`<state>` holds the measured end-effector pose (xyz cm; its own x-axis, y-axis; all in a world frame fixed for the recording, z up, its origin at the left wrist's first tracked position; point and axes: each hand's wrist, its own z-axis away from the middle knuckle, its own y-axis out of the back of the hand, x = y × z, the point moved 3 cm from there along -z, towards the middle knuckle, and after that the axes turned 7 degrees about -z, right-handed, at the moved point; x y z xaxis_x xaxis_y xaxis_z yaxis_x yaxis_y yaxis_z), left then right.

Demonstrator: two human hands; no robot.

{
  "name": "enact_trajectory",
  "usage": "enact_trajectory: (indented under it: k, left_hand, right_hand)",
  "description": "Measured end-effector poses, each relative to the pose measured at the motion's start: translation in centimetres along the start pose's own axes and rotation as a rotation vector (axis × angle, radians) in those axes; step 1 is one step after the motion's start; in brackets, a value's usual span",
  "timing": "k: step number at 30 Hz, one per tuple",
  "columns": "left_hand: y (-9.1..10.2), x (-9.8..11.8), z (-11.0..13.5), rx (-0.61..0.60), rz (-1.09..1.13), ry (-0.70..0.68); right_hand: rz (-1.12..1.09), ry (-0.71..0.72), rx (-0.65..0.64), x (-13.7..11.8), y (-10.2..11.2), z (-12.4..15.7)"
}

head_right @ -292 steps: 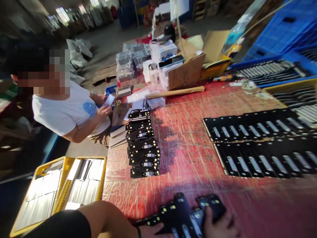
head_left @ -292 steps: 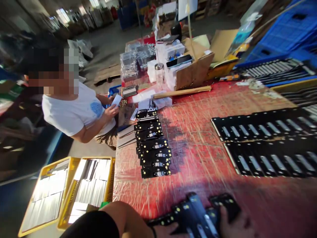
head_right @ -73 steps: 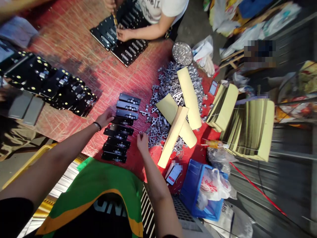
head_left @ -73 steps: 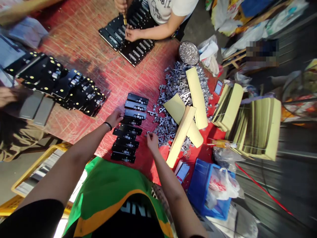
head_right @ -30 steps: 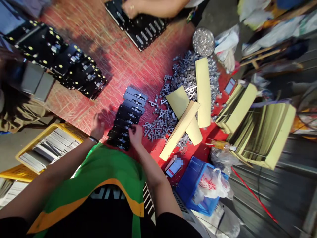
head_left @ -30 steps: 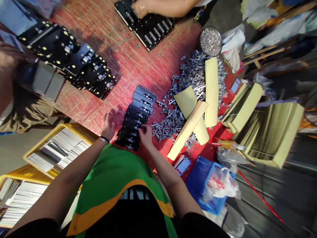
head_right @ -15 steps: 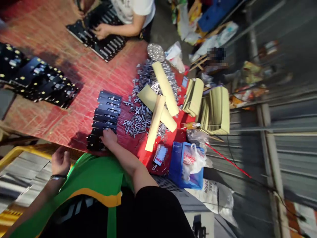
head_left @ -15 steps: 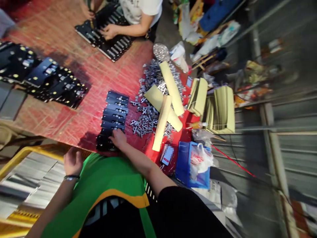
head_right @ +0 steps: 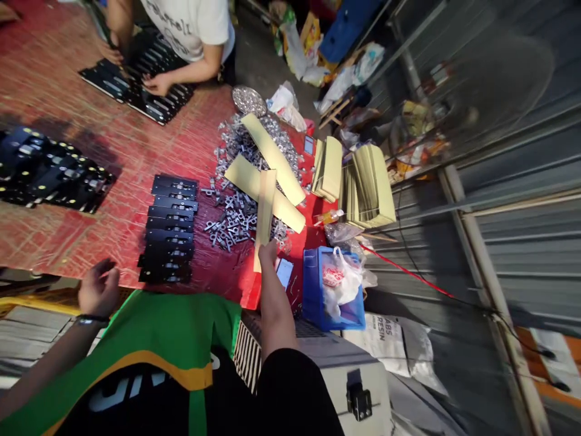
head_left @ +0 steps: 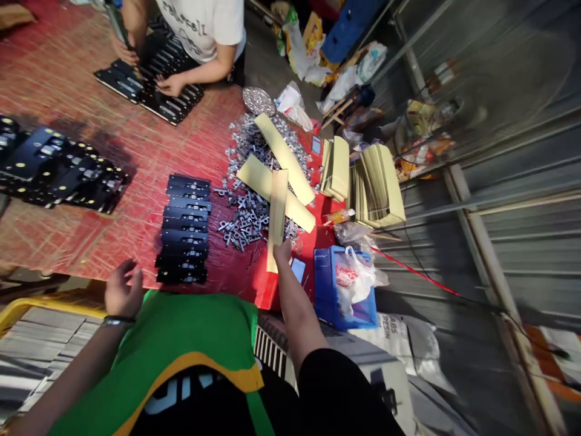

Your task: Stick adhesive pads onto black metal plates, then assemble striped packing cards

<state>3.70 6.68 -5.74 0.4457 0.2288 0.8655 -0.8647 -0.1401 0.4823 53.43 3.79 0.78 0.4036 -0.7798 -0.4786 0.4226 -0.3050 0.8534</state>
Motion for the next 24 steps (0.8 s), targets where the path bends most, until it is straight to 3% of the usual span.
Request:
enact_trajectory:
  k: [4,5,6,8,10,12,14,16,21,24]
  left_hand:
    - [-4.4,6.4,1.0,-0.222,0.207,0.022]
    - [-5.6,7.6,1.5,-0.315,0.323,0.108]
    - [-6.7,8.6,2.0,-0.415,0.448,0.214]
    - [-8.1,10.2,2.9,-0.577,0.733,0.358]
    - [-8.2,11.3,3.6,-0.707,1.012,0.372]
    - [-7.0,11.4,4.3,-0.773,1.190,0.326]
    - [-5.3,10.6,4.9,-0.758,1.238,0.320]
    - [-3.7,9.2,5.4,-0.670,1.202,0.364]
    - [-1.2,5.9,5.8,-0.237,1.076,0.457]
    - [-0.4,4.7,6.2,-0.110,1.052,0.474]
  right_hand:
    - [-0.210,0.281,-0.050,-2.9,-1.4,3.6]
    - [-0.317,0.384,-0.114,-4.0,-2.0,5.1]
    - [-0.429,0.478,-0.227,-5.1,-2.7,6.7]
    - [-0.606,0.587,-0.588,-7.1,-4.2,10.3]
    - [-0.667,0.589,-1.008,-8.6,-5.3,13.8]
    - [-0.644,0.544,-1.292,-9.7,-6.0,16.5]
    - [-0.609,0.523,-1.362,-11.0,-6.6,17.9]
    - [-0.588,0.530,-1.310,-12.4,-7.4,18.5]
    - [-0.454,0.602,-1.298,-14.6,-10.7,19.5]
    - [-0.424,0.595,-1.289,-15.2,-12.5,20.0]
